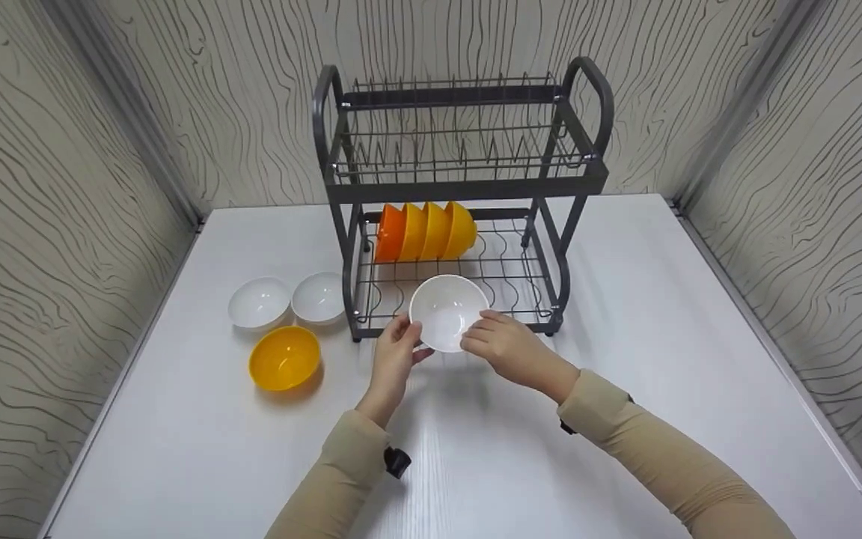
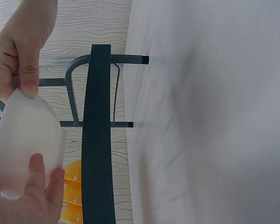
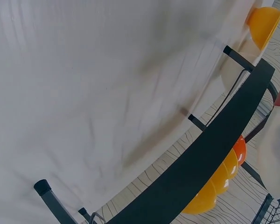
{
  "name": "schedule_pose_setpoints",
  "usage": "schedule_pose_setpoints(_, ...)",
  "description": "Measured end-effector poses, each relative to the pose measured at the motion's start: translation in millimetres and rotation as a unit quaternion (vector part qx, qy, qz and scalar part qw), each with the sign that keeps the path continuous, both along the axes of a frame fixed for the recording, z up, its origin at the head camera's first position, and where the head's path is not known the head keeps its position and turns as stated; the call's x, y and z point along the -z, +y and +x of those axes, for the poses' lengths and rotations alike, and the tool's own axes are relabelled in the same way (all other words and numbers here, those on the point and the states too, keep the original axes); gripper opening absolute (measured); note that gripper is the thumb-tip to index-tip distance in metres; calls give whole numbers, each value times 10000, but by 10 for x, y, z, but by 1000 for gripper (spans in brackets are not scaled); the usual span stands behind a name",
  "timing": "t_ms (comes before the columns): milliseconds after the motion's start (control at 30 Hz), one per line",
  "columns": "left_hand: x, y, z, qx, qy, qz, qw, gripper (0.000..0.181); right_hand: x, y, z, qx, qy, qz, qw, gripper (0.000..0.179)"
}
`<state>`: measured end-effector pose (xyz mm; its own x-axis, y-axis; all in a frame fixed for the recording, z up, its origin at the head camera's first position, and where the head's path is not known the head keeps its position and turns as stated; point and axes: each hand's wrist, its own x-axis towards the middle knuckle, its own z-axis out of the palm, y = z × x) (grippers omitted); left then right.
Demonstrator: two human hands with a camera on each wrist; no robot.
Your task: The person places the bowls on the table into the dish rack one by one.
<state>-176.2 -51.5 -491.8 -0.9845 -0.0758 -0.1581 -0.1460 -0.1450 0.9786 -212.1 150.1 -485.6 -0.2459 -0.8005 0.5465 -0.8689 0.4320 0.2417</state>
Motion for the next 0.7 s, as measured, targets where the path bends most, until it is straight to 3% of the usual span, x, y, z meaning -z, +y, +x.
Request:
schedule_pose_setpoints(200,23,16,6,-131,-71,448,9989,39,38,-10,2,50,-237,-666,9975,27)
schedule_pose_setpoints(267,31,22,12,-129,-83,672,9976,40,44,-9,15,199,-629,-1020,9926,37)
schedule_pose_setpoints(333,38,28,16,-110,-109,963,9952,41,42,-12,33,368,-1295,-1400,9810,50)
schedule_pose_setpoints(433,37,40,30,13,-124,1378,9904,45,35,-28,66,670,-2577,-1868,9456,72)
schedule_pose_setpoints(533,40,56,41,158,-177,1734,9846,46,29,-74,90,784,-3697,-2301,8968,89)
schedule_pose_setpoints(633,45,75,50,259,-268,1930,9805,46,26,-132,99,751,-4449,-2700,8506,101)
schedule_pose_setpoints(700,50,89,57,306,-329,2034,9781,46,26,-168,98,703,-4762,-2933,8260,106)
